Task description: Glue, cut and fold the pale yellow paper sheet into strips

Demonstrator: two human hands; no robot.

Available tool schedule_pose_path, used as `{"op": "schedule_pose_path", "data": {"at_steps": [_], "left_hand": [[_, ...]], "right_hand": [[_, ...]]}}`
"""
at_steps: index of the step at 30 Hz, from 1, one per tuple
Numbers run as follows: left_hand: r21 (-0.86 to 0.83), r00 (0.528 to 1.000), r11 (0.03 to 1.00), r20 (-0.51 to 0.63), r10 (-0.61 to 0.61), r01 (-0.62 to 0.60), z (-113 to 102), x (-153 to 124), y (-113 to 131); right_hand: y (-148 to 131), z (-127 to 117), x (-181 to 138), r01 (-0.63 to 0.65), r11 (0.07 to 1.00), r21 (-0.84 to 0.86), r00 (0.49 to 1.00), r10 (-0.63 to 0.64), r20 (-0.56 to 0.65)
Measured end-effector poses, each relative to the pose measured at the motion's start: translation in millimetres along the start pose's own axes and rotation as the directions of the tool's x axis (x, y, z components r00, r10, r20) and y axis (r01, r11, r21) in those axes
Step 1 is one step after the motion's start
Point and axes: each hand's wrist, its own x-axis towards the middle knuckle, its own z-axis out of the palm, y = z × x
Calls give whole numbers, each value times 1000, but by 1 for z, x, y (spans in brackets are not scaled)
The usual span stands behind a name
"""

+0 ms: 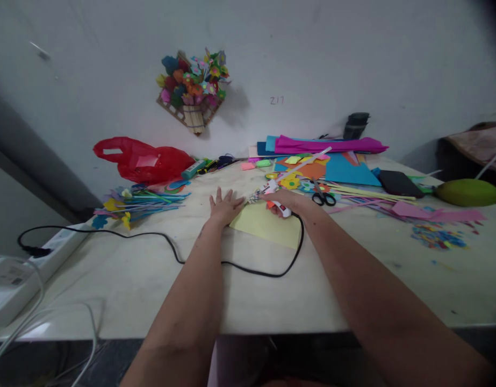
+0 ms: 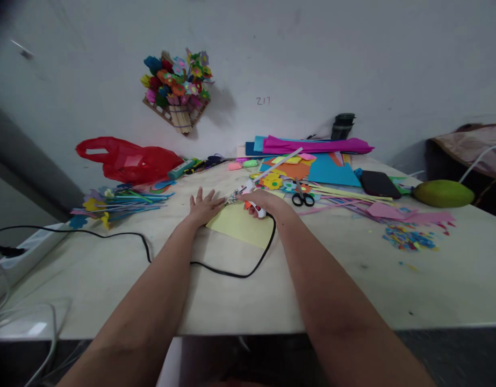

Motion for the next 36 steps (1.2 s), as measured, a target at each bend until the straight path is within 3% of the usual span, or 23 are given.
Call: {"op": "schedule_pose_path", "data": {"at_steps": [17, 36], "left_hand": [[58, 1000, 998, 5, 23, -23, 3, 1, 0], [51, 994, 994, 53, 90, -93, -2, -4, 3]], "right_hand": [[12, -8, 11, 36, 999, 24, 996, -34, -79], [4, 2, 8, 56, 996, 65, 993, -48, -111]]}}
